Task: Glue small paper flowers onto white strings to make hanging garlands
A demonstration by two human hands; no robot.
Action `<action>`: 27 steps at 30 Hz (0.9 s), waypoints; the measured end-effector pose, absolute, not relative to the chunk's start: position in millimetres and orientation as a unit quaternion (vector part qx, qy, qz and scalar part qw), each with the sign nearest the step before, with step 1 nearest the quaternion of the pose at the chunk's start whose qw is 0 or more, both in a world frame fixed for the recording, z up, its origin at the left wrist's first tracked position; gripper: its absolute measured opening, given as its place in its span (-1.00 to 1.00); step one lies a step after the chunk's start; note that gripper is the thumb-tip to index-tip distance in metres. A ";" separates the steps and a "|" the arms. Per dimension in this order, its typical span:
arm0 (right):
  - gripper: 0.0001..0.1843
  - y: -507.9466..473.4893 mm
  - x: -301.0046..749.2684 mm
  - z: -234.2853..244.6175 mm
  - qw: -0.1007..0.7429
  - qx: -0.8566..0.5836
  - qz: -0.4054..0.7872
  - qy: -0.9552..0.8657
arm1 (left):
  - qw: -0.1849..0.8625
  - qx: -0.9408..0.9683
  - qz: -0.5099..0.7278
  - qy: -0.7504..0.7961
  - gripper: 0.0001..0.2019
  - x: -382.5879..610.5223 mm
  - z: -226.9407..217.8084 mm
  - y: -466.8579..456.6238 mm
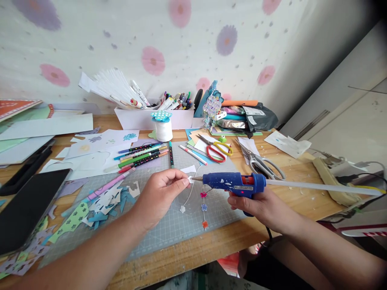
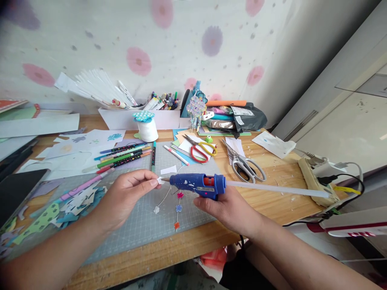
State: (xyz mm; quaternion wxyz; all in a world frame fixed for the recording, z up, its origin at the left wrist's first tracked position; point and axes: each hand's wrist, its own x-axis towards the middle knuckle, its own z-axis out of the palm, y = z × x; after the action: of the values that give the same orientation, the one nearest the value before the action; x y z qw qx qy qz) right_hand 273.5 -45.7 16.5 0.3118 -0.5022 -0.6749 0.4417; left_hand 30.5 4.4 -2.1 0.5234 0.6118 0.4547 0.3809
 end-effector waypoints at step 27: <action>-0.73 -33.5 427.7 2.1 0.406 -0.729 0.281 -0.475 | 0.540 0.581 0.402 0.458 -0.86 30.8 -5.6 12.2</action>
State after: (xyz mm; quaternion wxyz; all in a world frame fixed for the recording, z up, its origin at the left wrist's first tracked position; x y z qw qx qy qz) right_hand 427.7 -33.5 2.1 0.4056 -0.7289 -0.4746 0.2810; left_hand 30.8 12.2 -5.6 0.5397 0.5810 0.4580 0.4018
